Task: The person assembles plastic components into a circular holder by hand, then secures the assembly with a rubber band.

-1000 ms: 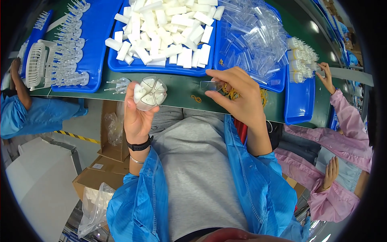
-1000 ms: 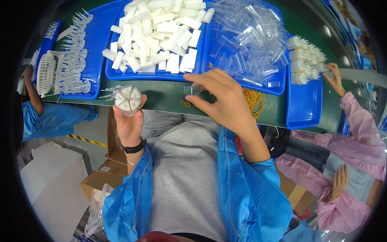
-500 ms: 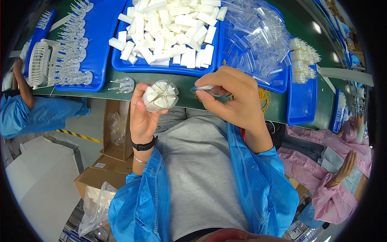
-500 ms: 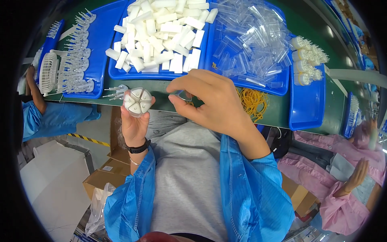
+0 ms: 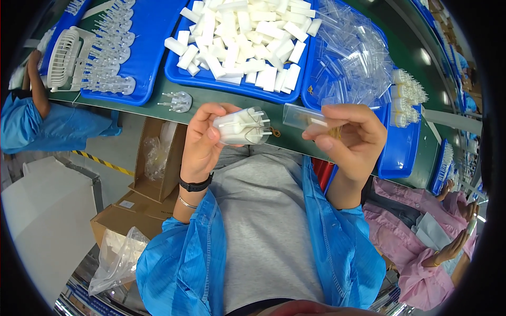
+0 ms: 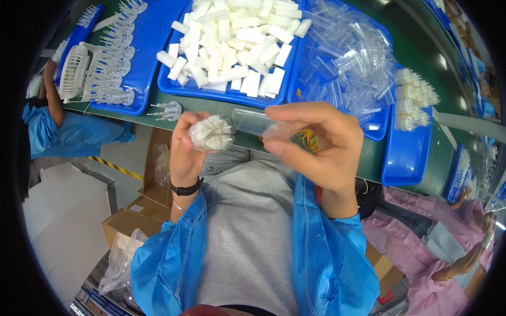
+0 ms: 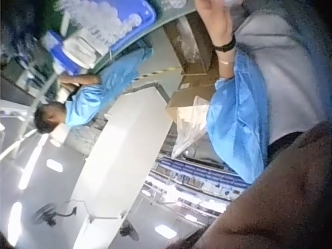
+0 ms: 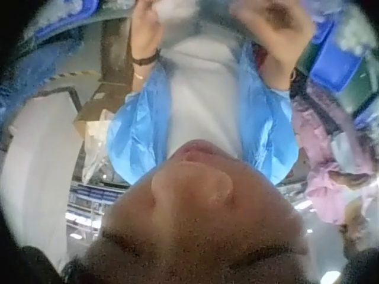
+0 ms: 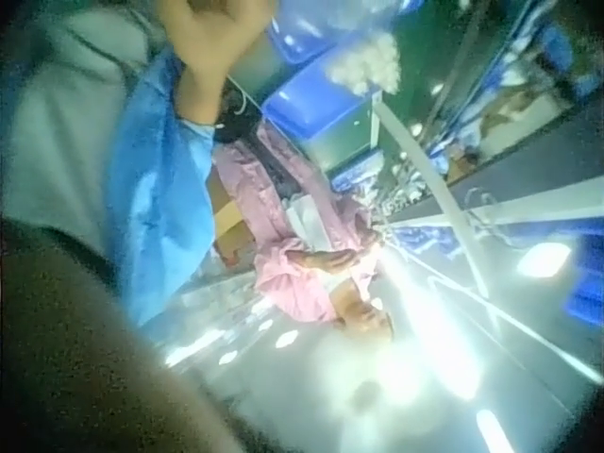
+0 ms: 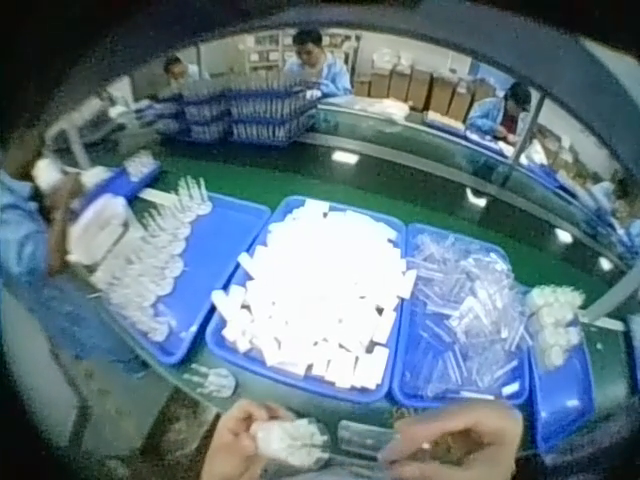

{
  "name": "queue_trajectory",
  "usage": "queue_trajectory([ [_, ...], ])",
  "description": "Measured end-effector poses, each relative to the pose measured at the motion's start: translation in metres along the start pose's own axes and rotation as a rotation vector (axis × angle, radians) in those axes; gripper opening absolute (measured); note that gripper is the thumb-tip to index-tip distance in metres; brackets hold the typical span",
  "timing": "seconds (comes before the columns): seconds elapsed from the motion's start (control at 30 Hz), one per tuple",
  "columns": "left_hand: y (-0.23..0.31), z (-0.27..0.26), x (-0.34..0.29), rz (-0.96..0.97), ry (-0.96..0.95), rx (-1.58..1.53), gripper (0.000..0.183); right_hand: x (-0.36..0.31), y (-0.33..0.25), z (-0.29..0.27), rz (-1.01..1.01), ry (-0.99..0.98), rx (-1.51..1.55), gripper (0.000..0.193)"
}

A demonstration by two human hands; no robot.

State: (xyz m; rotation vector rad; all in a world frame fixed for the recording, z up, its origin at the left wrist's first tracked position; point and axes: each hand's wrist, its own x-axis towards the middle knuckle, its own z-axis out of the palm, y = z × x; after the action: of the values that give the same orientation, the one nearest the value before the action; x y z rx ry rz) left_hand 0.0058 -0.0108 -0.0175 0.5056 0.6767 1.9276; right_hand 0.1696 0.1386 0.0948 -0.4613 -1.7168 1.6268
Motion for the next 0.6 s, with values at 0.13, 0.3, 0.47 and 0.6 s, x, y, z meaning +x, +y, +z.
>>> queue_trajectory([
  [0.13, 0.001, 0.005, 0.001, 0.008, 0.002, 0.115, 0.039, 0.011, 0.006, 0.004, -0.192, -0.150, -0.093, 0.037],
  [0.3, 0.002, 0.005, 0.000, 0.030, 0.001, 0.160, 0.037, 0.014, 0.014, 0.010, -0.204, -0.177, -0.212, 0.034],
  [0.47, 0.003, 0.006, 0.001, 0.028, 0.008, 0.183, 0.036, 0.015, 0.015, 0.012, -0.158, -0.204, -0.265, 0.031],
  [0.6, 0.003, 0.006, 0.002, 0.036, 0.003, 0.191, 0.033, 0.016, 0.015, 0.014, -0.173, -0.209, -0.293, 0.031],
])
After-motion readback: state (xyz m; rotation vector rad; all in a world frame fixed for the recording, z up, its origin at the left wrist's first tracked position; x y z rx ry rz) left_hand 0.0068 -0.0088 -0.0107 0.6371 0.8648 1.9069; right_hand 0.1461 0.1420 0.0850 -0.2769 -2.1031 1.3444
